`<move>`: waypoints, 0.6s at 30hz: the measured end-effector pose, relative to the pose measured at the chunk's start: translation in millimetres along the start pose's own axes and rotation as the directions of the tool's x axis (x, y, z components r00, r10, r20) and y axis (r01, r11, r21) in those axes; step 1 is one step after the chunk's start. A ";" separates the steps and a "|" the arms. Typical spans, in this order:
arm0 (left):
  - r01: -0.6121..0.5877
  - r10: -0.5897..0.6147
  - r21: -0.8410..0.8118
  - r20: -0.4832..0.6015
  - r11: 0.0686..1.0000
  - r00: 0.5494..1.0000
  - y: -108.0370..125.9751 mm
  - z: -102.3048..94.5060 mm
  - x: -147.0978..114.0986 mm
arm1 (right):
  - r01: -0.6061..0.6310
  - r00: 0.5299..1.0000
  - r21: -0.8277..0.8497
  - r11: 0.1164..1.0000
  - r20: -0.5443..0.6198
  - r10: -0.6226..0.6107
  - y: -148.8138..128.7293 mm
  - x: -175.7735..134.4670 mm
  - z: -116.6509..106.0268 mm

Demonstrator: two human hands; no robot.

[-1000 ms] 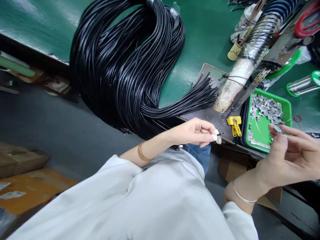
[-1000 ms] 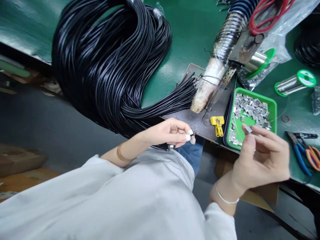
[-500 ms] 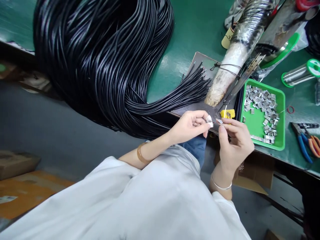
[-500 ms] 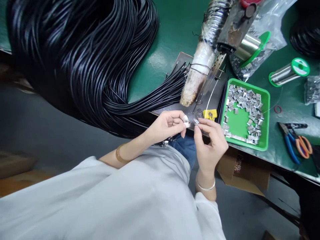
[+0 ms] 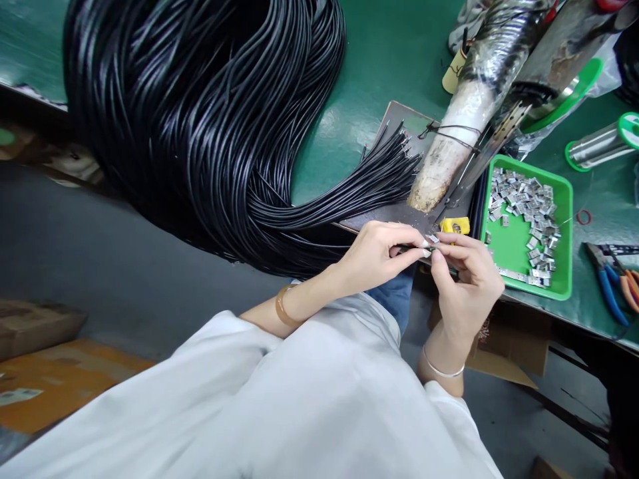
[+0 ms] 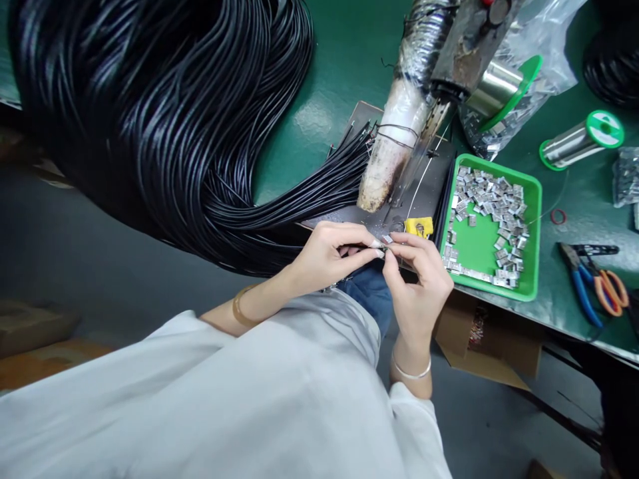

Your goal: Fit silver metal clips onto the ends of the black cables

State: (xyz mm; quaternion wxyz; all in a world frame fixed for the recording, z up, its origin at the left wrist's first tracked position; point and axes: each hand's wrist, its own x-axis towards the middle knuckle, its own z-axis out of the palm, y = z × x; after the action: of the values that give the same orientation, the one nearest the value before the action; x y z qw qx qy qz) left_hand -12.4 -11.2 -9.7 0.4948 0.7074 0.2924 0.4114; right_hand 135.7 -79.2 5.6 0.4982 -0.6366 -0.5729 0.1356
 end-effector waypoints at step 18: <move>0.388 -0.377 -0.479 0.125 0.787 0.918 5.4 -2.7 9.6 | 0.295 0.928 -0.141 0.945 -0.191 -0.319 -5.0 -8.9 8.4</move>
State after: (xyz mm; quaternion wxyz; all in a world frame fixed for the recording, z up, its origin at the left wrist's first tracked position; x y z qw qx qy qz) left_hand -10.0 -3.8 -1.3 0.7353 0.4877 0.3086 0.3554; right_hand 123.7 -83.6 2.1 0.5355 -0.5763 -0.6157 -0.0443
